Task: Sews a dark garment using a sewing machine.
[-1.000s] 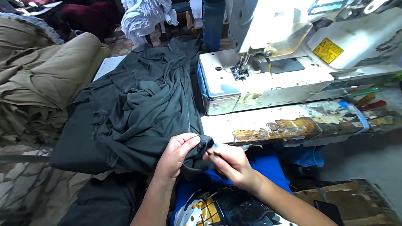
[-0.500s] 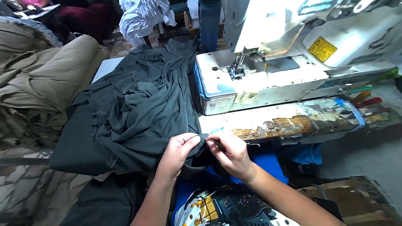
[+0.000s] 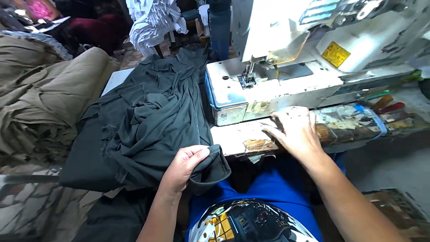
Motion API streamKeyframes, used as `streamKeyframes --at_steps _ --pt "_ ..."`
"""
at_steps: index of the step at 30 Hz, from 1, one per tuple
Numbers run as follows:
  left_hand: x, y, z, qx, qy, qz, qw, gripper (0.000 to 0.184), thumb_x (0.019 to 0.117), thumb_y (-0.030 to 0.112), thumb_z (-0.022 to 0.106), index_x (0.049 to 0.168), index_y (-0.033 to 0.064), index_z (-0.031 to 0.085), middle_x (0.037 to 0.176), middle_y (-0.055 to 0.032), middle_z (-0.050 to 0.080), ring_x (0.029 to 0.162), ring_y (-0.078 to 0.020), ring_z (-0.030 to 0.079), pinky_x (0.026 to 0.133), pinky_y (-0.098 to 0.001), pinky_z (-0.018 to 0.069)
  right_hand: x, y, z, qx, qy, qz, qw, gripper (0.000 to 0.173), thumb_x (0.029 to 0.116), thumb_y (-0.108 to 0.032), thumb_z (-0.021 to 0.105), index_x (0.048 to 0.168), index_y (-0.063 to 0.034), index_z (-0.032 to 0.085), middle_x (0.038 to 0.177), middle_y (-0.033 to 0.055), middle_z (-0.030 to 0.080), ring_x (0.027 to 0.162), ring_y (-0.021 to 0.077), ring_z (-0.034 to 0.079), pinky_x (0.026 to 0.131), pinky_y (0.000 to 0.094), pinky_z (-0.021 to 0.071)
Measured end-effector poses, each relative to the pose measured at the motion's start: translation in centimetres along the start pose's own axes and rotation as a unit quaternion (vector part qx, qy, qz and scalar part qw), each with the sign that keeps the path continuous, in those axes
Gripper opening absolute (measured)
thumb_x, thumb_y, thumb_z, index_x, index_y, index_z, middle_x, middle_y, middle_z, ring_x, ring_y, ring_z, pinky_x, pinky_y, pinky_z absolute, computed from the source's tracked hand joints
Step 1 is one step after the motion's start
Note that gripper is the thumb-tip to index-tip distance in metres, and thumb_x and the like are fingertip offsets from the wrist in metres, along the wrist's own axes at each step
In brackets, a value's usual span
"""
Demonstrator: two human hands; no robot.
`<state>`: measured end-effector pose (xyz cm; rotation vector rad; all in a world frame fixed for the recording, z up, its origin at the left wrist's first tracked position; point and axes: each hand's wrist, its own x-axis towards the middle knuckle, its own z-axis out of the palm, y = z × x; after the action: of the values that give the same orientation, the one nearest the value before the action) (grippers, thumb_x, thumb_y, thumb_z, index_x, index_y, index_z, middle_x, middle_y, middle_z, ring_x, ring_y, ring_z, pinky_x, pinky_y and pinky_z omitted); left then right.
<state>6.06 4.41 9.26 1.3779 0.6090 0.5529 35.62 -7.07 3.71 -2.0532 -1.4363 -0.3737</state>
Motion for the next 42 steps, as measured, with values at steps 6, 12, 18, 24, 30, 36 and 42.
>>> streamKeyframes --at_steps 6,12,18,24,30,36,42 --pt "-0.2 1.9 0.2 0.072 -0.049 0.027 0.996 0.021 0.0994 0.008 0.056 0.096 0.0078 0.076 0.085 0.0053 0.074 0.077 0.0005 0.068 0.074 -0.0188 0.0572 1.5 -9.1 0.2 0.513 -0.215 -0.076 0.828 0.034 0.0960 -0.028 0.070 0.125 -0.0105 0.071 0.117 -0.0031 0.067 0.107 -0.0002 0.060 0.094 0.0208 0.0494" --pt "-1.9 4.3 -2.8 0.432 0.139 0.129 0.882 0.014 0.0915 0.023 0.070 0.092 0.0121 0.079 0.081 0.0086 0.061 0.078 0.0049 0.057 0.071 -0.0140 0.0473 2.4 -9.9 0.7 0.585 -0.315 0.015 0.748 0.006 0.0944 -0.015 0.071 0.091 -0.0106 0.074 0.084 -0.0109 0.067 0.078 -0.0072 0.060 0.074 0.0122 0.0501" --pt "3.5 4.9 0.0 0.312 0.107 0.213 0.920 0.017 0.1013 0.006 0.055 0.102 0.0076 0.072 0.096 0.0041 0.070 0.084 0.0006 0.063 0.076 -0.0193 0.0532 1.1 -8.3 -0.2 0.569 -0.331 0.091 0.748 0.012 0.0984 -0.017 0.067 0.090 -0.0100 0.071 0.076 -0.0097 0.067 0.068 -0.0044 0.062 0.066 0.0156 0.0522" --pt "11.9 7.4 3.0 0.467 0.078 0.299 0.829 0.012 0.0965 0.012 0.067 0.101 0.0054 0.076 0.096 -0.0029 0.073 0.089 -0.0056 0.068 0.083 -0.0251 0.0551 1.2 -5.8 -0.5 0.656 -0.234 0.131 0.705 0.029 0.1022 -0.016 0.057 0.074 -0.0152 0.063 0.061 -0.0098 0.061 0.051 0.0006 0.060 0.050 0.0181 0.0531" --pt "18.9 6.8 4.0 0.515 0.035 0.262 0.815 0.009 0.0919 0.015 0.073 0.096 0.0077 0.076 0.090 -0.0055 0.073 0.086 -0.0150 0.070 0.079 -0.0391 0.0565 3.3 -3.9 -0.2 0.653 -0.176 0.179 0.714 0.032 0.0998 -0.015 0.057 0.068 -0.0175 0.061 0.056 -0.0110 0.059 0.047 -0.0006 0.058 0.047 0.0170 0.0513" --pt "23.6 4.9 2.0 0.549 0.034 0.372 0.748 0.026 0.0885 0.017 0.070 0.108 0.0005 0.072 0.104 -0.0107 0.073 0.103 -0.0147 0.069 0.094 -0.0337 0.0518 4.7 -3.5 0.1 0.625 -0.122 0.156 0.755 0.038 0.1010 -0.016 0.056 0.063 -0.0165 0.055 0.053 -0.0111 0.056 0.045 -0.0026 0.056 0.044 0.0154 0.0483" --pt "24.9 4.4 0.9 0.580 0.031 0.367 0.727 0.024 0.0918 0.019 0.067 0.108 0.0016 0.073 0.104 -0.0120 0.073 0.104 -0.0175 0.068 0.095 -0.0383 0.0505 4.7 -4.0 0.8 0.633 -0.094 0.140 0.755 0.039 0.1017 -0.014 0.056 0.062 -0.0143 0.056 0.054 -0.0105 0.056 0.046 -0.0028 0.055 0.045 0.0149 0.0481"
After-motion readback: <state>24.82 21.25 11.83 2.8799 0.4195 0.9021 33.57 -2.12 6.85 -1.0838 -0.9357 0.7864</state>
